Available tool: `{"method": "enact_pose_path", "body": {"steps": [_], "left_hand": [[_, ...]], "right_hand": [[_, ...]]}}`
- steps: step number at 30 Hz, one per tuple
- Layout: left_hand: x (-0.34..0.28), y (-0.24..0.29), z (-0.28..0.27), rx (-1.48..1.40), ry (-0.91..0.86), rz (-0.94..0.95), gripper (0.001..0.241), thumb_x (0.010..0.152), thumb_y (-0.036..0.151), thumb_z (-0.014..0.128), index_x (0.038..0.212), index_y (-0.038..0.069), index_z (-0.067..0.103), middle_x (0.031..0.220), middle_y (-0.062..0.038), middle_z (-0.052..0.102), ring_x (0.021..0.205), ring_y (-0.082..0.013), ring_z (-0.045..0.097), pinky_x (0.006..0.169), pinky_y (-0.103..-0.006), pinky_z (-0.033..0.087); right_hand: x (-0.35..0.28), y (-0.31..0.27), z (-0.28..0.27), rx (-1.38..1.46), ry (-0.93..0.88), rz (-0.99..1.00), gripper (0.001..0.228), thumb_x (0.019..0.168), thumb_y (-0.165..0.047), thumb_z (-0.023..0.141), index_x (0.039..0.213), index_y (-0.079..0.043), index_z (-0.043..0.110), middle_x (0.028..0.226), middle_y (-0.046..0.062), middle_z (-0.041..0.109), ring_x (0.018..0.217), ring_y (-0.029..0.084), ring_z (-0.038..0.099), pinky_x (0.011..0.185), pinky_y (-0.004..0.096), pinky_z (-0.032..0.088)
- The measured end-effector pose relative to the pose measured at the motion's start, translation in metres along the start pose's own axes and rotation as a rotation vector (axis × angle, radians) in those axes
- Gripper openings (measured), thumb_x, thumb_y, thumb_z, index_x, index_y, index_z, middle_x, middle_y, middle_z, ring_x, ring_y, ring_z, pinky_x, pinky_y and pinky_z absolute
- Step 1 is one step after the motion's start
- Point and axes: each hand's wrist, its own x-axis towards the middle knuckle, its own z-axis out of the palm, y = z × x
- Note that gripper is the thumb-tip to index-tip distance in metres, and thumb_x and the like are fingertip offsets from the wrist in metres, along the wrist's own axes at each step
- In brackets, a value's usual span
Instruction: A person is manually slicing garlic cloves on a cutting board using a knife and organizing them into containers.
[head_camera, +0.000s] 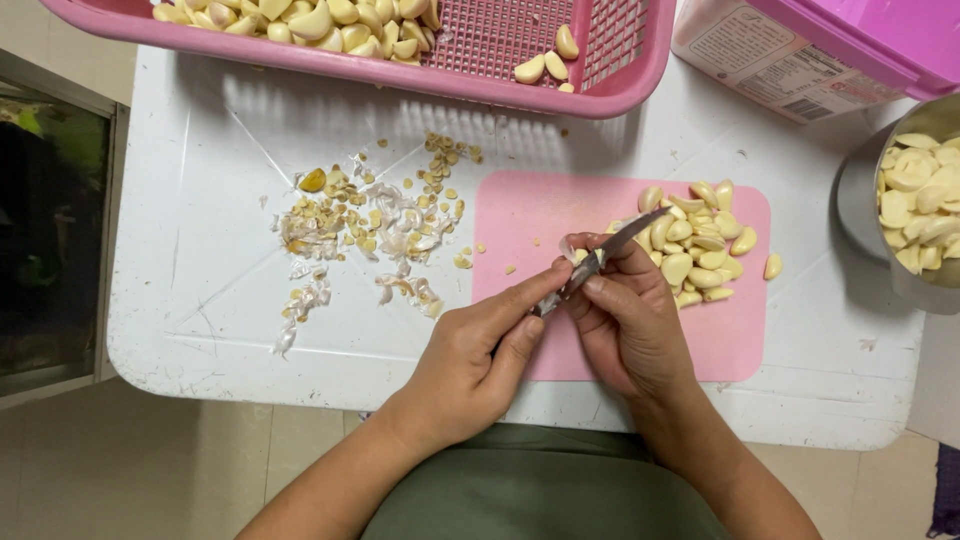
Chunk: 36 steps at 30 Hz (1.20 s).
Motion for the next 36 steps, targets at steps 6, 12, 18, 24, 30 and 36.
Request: {"method": "enact_pose_path", "body": {"steps": [6, 12, 18, 24, 30, 36], "left_hand": [[0.002, -0.008, -0.009, -0.471, -0.015, -0.279, 0.048, 0.113, 0.023, 0.047, 0.159, 0.012, 0.048, 0.07, -0.002, 0.054, 0.048, -0.0086, 0.047, 0.048, -0.0217, 0.045], [0.0, -0.007, -0.025, -0.266, 0.025, -0.302, 0.05, 0.11, 0.021, 0.043, 0.159, 0.008, 0.048, 0.067, 0.002, 0.053, 0.05, -0.0086, 0.05, 0.055, -0.0227, 0.049], [-0.008, -0.014, -0.027, -0.254, 0.033, -0.399, 0.049, 0.109, 0.022, 0.044, 0.155, 0.008, 0.053, 0.065, 0.0, 0.055, 0.05, -0.0102, 0.05, 0.05, -0.0244, 0.048], [-0.015, -0.014, -0.031, -0.147, 0.075, -0.383, 0.036, 0.107, 0.021, 0.048, 0.139, 0.01, 0.061, 0.069, 0.001, 0.067, 0.049, -0.0088, 0.051, 0.053, -0.025, 0.047], [-0.02, -0.022, -0.035, -0.181, 0.138, -0.337, 0.024, 0.105, 0.019, 0.054, 0.127, 0.011, 0.058, 0.069, -0.002, 0.068, 0.047, -0.011, 0.052, 0.05, -0.0267, 0.046], [-0.018, -0.019, -0.033, -0.2, 0.097, -0.385, 0.026, 0.105, 0.019, 0.055, 0.13, 0.012, 0.057, 0.068, -0.002, 0.069, 0.049, -0.0112, 0.052, 0.053, -0.0268, 0.047]], "right_hand": [[-0.001, -0.004, 0.001, 0.042, -0.027, 0.002, 0.033, 0.093, 0.01, 0.072, 0.124, 0.002, 0.067, 0.13, 0.023, 0.07, 0.116, 0.033, 0.073, 0.107, 0.036, 0.061], [0.012, -0.055, 0.049, -0.438, -0.037, -0.124, 0.028, 0.093, -0.001, 0.068, 0.121, -0.002, 0.067, 0.129, 0.017, 0.073, 0.107, 0.022, 0.074, 0.1, 0.033, 0.06], [0.097, -0.126, 0.12, -1.316, -0.375, -0.635, 0.022, 0.11, 0.008, 0.074, 0.131, 0.006, 0.069, 0.122, 0.017, 0.069, 0.102, 0.017, 0.063, 0.086, 0.024, 0.052], [0.193, -0.112, 0.142, -2.043, -0.5, -0.141, 0.039, 0.089, 0.001, 0.06, 0.124, -0.006, 0.077, 0.121, 0.013, 0.077, 0.106, 0.03, 0.072, 0.089, 0.046, 0.054], [0.198, -0.095, 0.169, -2.299, -0.414, 0.13, 0.037, 0.104, -0.034, 0.064, 0.139, -0.022, 0.067, 0.137, 0.01, 0.059, 0.109, 0.029, 0.066, 0.095, 0.044, 0.062], [0.213, -0.092, 0.156, -2.321, -0.571, 0.33, 0.019, 0.093, -0.016, 0.068, 0.107, -0.019, 0.081, 0.11, 0.002, 0.08, 0.1, 0.025, 0.072, 0.086, 0.044, 0.057]]}}
